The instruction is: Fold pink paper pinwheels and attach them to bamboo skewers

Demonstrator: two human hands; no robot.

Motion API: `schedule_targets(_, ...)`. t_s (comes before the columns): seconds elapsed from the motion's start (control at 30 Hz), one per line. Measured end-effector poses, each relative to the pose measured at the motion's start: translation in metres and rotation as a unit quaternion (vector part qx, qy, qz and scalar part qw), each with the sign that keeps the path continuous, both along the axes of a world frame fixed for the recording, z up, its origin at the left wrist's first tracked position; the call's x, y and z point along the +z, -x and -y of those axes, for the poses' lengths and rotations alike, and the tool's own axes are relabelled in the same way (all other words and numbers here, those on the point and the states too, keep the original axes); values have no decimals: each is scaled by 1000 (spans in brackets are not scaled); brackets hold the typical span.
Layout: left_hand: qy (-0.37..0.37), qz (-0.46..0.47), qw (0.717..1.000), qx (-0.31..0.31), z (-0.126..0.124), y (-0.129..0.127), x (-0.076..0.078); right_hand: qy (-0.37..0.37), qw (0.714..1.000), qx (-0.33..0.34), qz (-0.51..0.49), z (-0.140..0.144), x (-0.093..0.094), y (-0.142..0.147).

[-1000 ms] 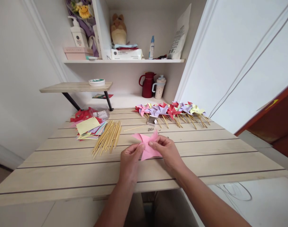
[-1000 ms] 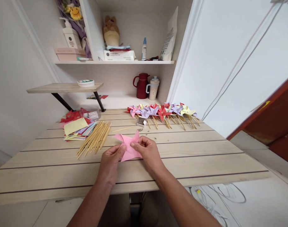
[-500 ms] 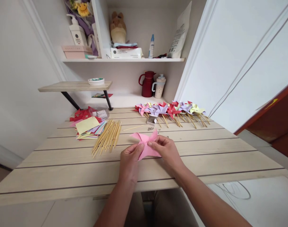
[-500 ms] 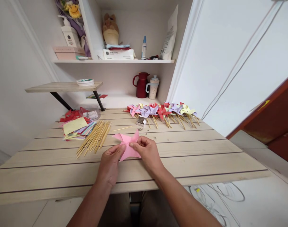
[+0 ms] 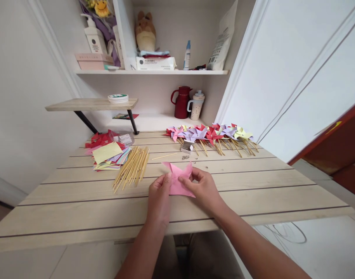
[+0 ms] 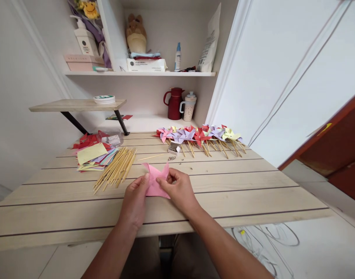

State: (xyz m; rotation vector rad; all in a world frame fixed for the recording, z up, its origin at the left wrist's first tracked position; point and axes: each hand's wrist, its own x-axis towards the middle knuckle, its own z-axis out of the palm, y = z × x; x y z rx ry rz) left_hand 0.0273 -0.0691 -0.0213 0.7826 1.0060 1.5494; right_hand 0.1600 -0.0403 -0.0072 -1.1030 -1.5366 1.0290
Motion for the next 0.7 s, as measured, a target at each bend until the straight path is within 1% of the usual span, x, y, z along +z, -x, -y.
schedule_targets(0.13, -7, 17, 1000, -22, 0, 0, -2, -10, 1000, -15, 15, 0, -1, -2)
schedule_targets(0.23, -7, 2, 1000, -3, -1, 1, -3, -13, 1000, -23, 14, -1, -2, -2)
schedule_targets(0.37, 12, -8, 999, 35, -2, 1, -3, -7, 1000, -23, 8, -1, -3, -3)
schedule_targets(0.6, 19, -5, 999, 42, -1, 1, 1, -6, 1000, -25, -6, -1, -3, -4)
schedule_targets(0.7, 17, -3, 1000, 23, 0, 0, 3, -5, 1000, -21, -11, -2, -4, -4)
